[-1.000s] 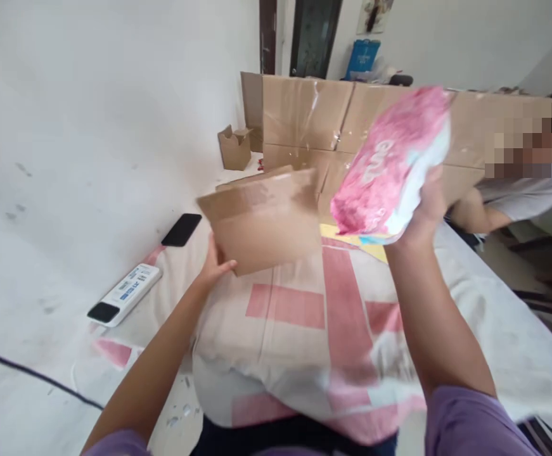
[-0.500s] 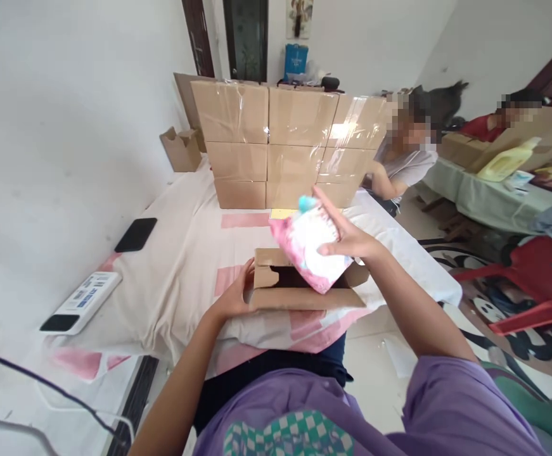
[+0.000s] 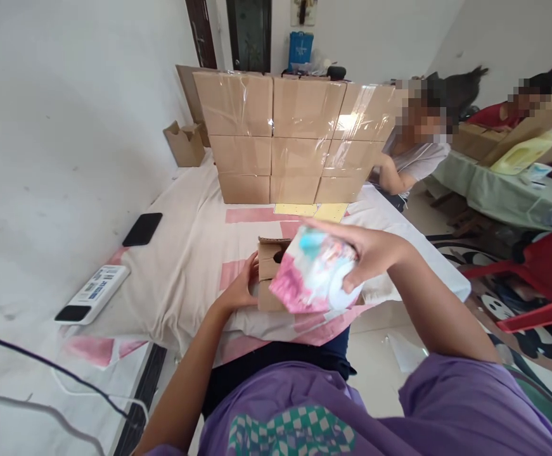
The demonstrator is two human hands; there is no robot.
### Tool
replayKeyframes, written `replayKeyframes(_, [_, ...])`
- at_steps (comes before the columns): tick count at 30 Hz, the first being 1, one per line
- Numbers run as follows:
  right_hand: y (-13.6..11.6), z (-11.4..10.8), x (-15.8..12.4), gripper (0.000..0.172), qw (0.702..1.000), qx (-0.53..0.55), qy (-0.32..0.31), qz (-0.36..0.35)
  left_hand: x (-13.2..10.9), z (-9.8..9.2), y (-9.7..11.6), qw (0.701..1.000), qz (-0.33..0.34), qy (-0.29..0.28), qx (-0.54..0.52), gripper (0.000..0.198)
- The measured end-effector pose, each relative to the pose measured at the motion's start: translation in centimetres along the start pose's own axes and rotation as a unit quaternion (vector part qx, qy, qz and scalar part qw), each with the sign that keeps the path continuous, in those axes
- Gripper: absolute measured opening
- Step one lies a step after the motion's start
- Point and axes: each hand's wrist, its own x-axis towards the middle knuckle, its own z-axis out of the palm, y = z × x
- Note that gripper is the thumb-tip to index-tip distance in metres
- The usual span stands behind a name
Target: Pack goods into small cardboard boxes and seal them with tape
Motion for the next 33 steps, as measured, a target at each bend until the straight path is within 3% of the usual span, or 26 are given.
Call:
replayKeyframes(3, [0.4, 1.7, 1.7, 0.101, 0.989, -0.016, -0.144, -0.003, 0.0, 0.0, -0.8, 1.000, 0.001, 0.009, -0.006, 0.146])
replayKeyframes(5, [0.8, 2.1, 2.5, 0.097, 0.988, -0.016, -0.156, -0.008, 0.0, -0.2, -1.1, 1.000, -0.006, 0.015, 0.006, 0.144])
replayKeyframes(10, [2.3, 0.1, 3.5, 0.094, 1.000, -0.007, -0.026, -0.013, 0.1, -0.6, -1.5, 1.000, 0.001, -0.008, -0.005, 0.140])
replayKeyframes(17, [4.7, -2.2, 4.9, 0.106, 0.991, -0.089, 0.091, -0.036, 0.4, -0.4, -1.3, 0.999, 0.034, -0.016, -0.020, 0.136])
replayKeyframes(19, [4.6, -2.4, 4.7, 0.105, 0.992, -0.087, 0.089, -0.029, 0.4, -0.4, -1.0, 0.999, 0.029, -0.014, -0.012, 0.135])
replayKeyframes(23, [3.6, -3.0, 3.7, 0.099, 0.997, -0.076, -0.025, 0.011, 0.6, -0.4, -1.0, 0.999, 0.039, -0.024, -0.016, 0.137])
replayKeyframes(27, [3.6, -3.1, 3.6, 0.087, 0.976, -0.108, -0.169, 0.086, 0.5, -0.3, -1.4, 0.999, 0.041, -0.018, -0.030, 0.138])
replayKeyframes(33, [3.5, -3.1, 4.6, 0.081, 0.950, -0.119, -0.231, 0.175, 0.5, -0.2, -1.7, 0.998, 0.042, -0.028, -0.023, 0.140])
